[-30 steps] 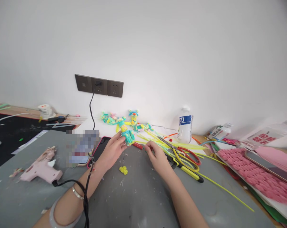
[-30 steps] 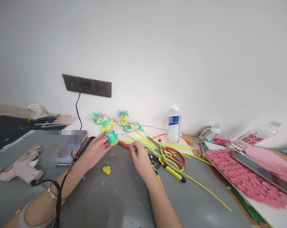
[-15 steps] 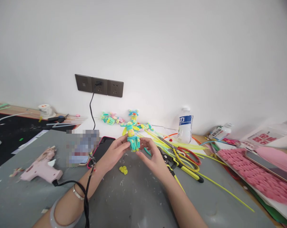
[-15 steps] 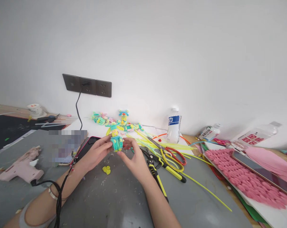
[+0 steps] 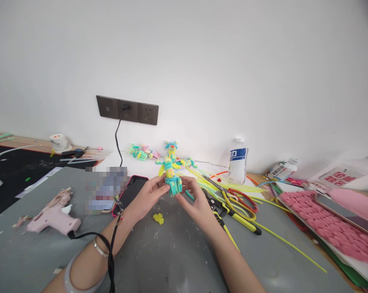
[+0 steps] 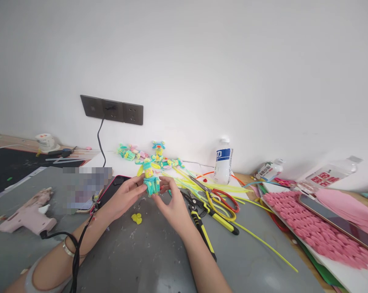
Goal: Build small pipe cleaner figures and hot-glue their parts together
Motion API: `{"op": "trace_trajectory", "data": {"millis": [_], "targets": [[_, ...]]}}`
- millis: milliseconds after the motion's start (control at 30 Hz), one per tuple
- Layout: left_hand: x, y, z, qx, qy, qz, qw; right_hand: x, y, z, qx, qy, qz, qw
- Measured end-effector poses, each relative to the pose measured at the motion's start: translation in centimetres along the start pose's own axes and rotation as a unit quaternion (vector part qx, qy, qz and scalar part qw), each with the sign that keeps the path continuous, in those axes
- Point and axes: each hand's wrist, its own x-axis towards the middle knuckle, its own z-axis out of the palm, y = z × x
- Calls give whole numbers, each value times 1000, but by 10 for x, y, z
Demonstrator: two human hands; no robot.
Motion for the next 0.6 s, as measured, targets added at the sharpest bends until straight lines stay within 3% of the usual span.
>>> {"op": "trace_trajectory", "data": {"millis": [600], "targets": [[0,-4,-1,-25,14,9,1000,1,2,-1,56,-18,29,998]]}}
